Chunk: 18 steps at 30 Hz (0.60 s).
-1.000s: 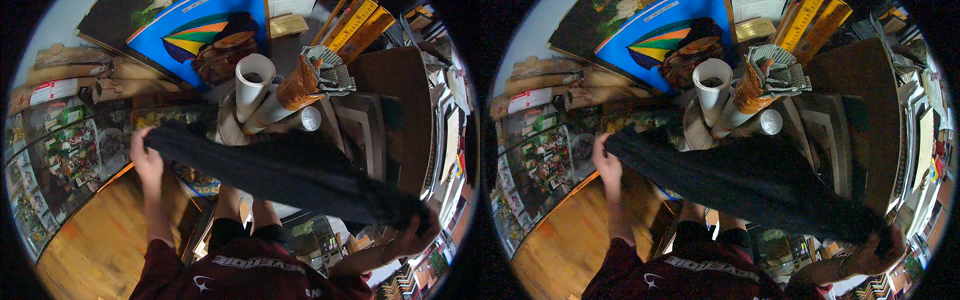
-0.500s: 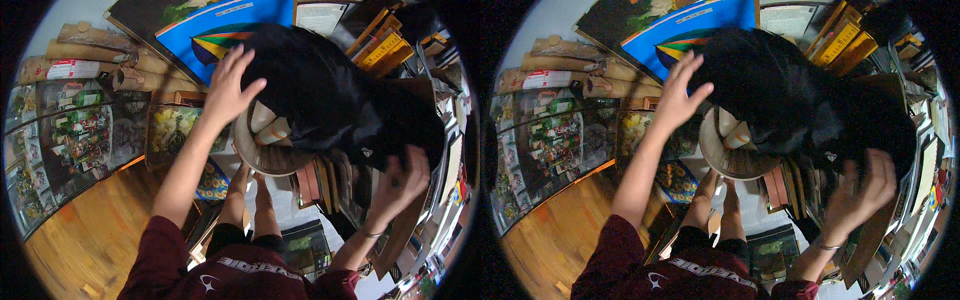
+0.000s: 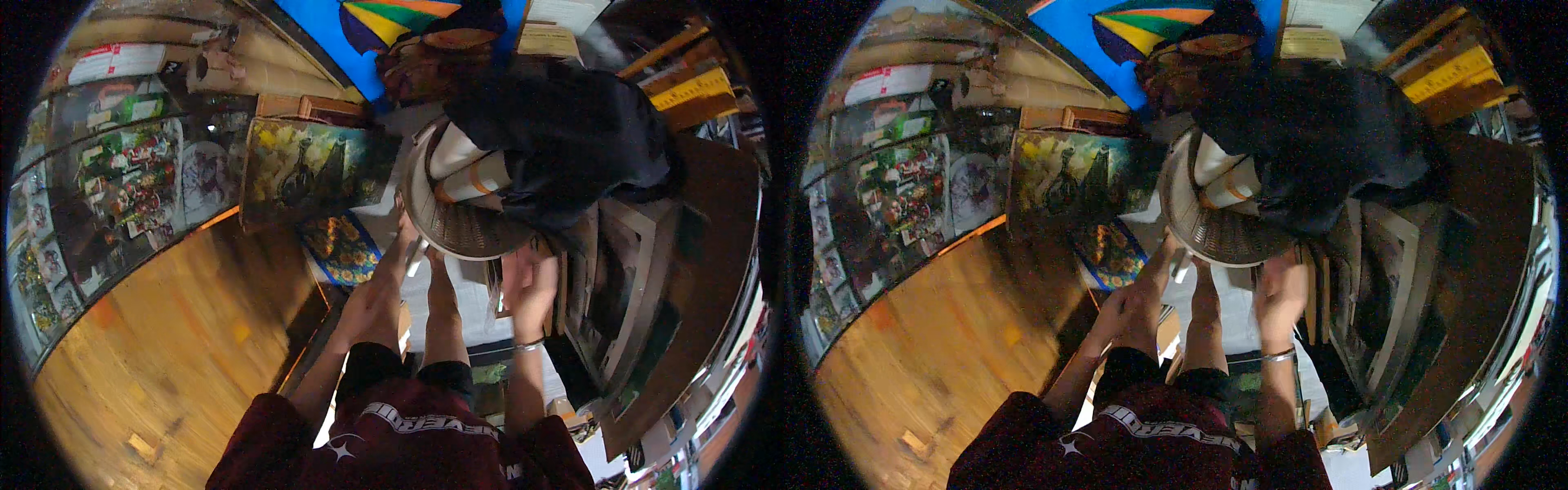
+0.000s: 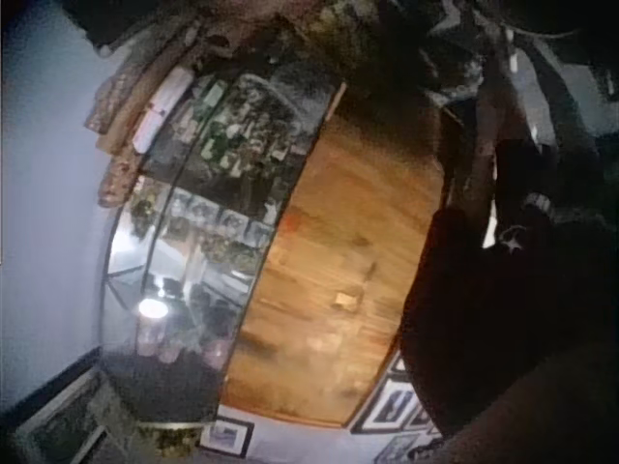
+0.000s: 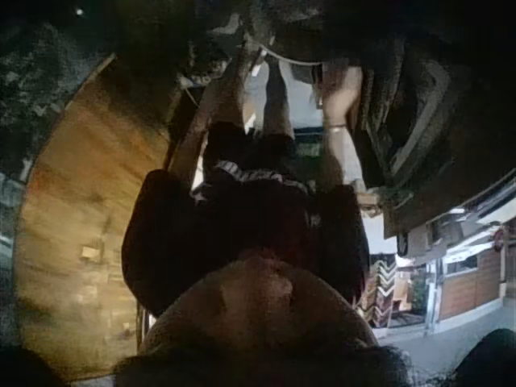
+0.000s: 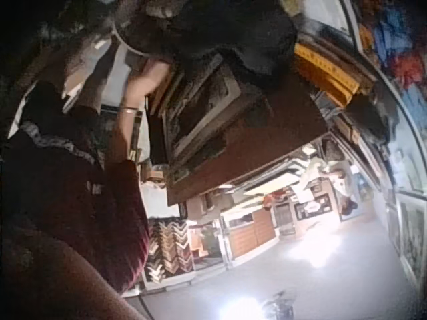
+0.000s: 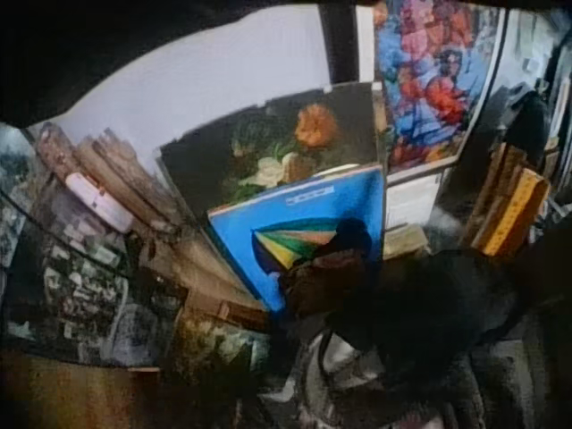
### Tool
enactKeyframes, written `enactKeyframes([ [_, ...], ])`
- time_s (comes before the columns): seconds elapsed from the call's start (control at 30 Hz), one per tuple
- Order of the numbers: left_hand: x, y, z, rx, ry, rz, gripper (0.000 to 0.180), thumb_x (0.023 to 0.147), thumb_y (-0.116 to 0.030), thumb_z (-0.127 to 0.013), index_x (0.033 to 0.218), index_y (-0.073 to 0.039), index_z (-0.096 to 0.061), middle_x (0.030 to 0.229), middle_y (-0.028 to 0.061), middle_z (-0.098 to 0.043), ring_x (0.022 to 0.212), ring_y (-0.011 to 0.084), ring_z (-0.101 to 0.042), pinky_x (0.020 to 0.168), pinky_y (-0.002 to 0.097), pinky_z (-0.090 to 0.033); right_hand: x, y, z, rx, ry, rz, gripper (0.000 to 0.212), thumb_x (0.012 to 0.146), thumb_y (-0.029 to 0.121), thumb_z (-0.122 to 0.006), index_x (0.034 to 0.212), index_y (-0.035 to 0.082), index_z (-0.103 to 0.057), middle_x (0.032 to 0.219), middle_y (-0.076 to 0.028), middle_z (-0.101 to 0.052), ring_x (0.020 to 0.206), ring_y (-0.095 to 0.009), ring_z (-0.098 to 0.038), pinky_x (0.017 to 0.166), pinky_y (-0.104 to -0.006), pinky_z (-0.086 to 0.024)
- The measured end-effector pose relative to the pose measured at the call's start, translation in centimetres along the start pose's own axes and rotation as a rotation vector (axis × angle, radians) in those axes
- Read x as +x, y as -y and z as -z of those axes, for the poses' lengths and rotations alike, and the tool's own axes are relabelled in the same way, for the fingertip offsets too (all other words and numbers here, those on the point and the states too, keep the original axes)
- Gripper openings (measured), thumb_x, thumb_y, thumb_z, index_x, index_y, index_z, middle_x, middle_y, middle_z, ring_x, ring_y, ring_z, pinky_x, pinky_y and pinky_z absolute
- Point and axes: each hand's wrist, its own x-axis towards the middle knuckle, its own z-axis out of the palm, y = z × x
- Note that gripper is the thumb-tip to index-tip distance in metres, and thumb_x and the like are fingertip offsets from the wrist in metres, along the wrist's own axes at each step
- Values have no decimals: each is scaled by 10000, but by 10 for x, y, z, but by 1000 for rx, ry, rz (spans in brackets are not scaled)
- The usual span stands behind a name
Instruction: The person rolls a Frankenstein poster into a tube and places it in a bin. The person then unrolls a Spider-Man poster, rolls it into a tube, and places it in the same bin. The person also handles a wooden picture frame.
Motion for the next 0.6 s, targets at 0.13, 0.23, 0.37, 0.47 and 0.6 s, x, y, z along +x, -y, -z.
enactKeyframes([
  [0.13,-41,66,-20,55,-28,159,408,951,-259,-608,1283,-26,-569,1293,264,-559,1233,448,-524,1037,469,-441,-84,-15,-105,192,564,-172,290,919,168,-661,1176,59,-584,1040,-168,-679,916,-333,-685,779,-440,-530],
  [0.23,-54,113,-33,24,-80,178,490,938,-277,-623,1346,-32,-506,1313,292,-533,1245,464,-517,1034,494,-448,-144,-68,-204,246,766,-275,336,935,216,-671,1221,68,-573,1027,-166,-683,903,-304,-683,776,-419,-531],
  [0.37,-76,147,-63,96,-146,320,614,906,-323,-656,1410,-49,-439,1357,300,-497,1240,462,-528,1016,510,-473,-184,-123,-307,143,930,-417,476,912,256,-712,1309,52,-545,1078,-181,-665,938,-283,-664,797,-429,-528],
  [0.47,-53,169,-52,333,19,500,664,882,-355,-672,1427,-64,-432,1385,280,-475,1227,461,-538,973,510,-510,-195,-178,-392,-32,762,-100,546,879,237,-743,1336,28,-529,1288,-220,-582,1098,-311,-620,903,-445,-513],
  [0.6,-29,173,-33,421,31,688,714,848,-388,-694,1439,-87,-432,1387,248,-472,1206,444,-555,920,503,-544,-181,-232,-478,-196,940,-350,558,902,223,-714,1370,5,-502,1402,-216,-516,1256,-345,-533,1096,-435,-394],
])
